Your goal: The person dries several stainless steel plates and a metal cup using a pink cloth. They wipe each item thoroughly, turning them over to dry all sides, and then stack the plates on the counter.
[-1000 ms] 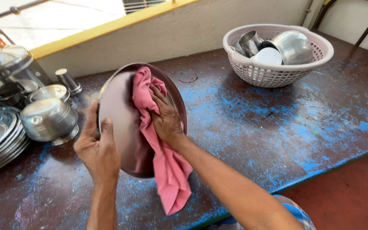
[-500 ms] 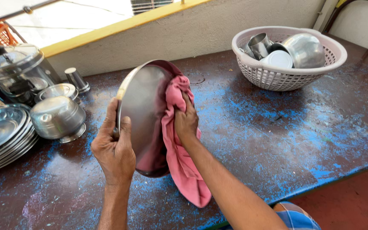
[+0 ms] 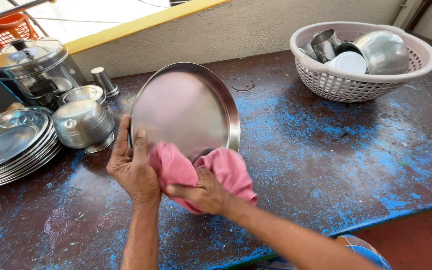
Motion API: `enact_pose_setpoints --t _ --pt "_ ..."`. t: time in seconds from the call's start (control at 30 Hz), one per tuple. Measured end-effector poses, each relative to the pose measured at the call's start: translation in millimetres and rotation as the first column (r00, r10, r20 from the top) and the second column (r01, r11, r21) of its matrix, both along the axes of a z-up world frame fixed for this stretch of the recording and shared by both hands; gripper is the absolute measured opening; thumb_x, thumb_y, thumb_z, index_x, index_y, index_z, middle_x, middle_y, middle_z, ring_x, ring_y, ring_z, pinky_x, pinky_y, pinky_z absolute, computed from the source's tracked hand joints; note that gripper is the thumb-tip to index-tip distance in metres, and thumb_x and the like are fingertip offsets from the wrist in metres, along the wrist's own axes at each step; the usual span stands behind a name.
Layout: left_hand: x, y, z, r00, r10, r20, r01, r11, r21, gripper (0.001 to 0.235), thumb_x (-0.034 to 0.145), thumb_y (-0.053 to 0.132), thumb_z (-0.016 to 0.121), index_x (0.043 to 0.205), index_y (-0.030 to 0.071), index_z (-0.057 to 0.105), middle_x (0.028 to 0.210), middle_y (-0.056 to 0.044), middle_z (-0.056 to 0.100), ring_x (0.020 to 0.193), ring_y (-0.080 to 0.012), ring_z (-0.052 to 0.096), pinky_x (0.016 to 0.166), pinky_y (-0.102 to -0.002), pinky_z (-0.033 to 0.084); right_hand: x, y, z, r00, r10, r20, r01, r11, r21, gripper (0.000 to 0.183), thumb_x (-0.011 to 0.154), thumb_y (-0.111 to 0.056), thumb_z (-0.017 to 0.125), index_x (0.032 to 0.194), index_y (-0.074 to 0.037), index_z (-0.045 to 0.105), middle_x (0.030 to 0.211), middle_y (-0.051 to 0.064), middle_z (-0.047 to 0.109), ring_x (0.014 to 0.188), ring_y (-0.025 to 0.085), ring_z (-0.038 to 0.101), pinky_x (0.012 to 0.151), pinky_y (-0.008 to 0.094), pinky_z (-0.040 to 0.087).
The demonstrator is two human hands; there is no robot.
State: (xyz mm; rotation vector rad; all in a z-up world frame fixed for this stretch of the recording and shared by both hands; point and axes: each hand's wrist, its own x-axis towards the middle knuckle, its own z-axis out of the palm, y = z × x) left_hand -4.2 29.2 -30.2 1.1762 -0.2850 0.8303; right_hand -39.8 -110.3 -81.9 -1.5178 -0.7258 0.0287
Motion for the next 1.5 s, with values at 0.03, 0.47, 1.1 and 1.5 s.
enact_pose_setpoints --t 0.03,0.47,1.1,1.5 --pt "1 0 0 1.000 -0.011 -0.023 0.011 0.999 -0.039 0.041 0.102 0.001 0.068 0.143 -0.002 0.062 0.126 -0.014 0.073 0.102 -0.0103 0.069 0.089 -0.022 0.056 4 -21 1 0.993 -0.051 0.110 0.078 0.963 -0.259 0.037 0.096 -0.030 0.073 0.121 -0.004 0.071 0.115 0.013 0.074 0.109 0.021 0.068 0.097 0.034 0.052" --pt "-7 -10 1 0.997 -0.082 -0.009 0.082 0.997 0.000 0.039 0.104 0.002 0.063 0.142 -0.001 0.061 0.123 -0.015 0.069 0.096 -0.0137 0.067 0.084 -0.025 0.057 27 -14 -71 0.436 -0.178 0.882 0.627 0.763 -0.156 0.027 0.069 -0.027 0.071 0.093 -0.037 0.071 0.124 0.020 0.072 0.112 0.032 0.068 0.096 0.039 0.053" --pt "-10 -16 -2 0.999 -0.035 0.026 0.035 0.999 0.018 0.045 0.107 0.002 0.065 0.150 -0.004 0.054 0.145 -0.015 0.065 0.123 -0.0147 0.066 0.106 -0.027 0.056 29 -53 -19 0.889 -0.106 0.445 0.342 0.801 -0.492 0.025 0.079 -0.015 0.072 0.103 -0.012 0.077 0.098 0.010 0.078 0.084 0.025 0.074 0.078 0.035 0.056" --pt "-5 -13 -4 0.981 -0.188 0.050 0.193 0.973 -0.124 0.048 0.110 0.016 0.060 0.154 -0.001 0.049 0.144 -0.010 0.062 0.126 -0.0151 0.061 0.110 -0.029 0.052 64 18 -15 0.982 -0.188 -0.035 0.185 0.980 -0.069 0.020 0.079 -0.001 0.063 0.096 -0.003 0.073 0.081 0.015 0.074 0.075 0.016 0.069 0.069 0.039 0.056"
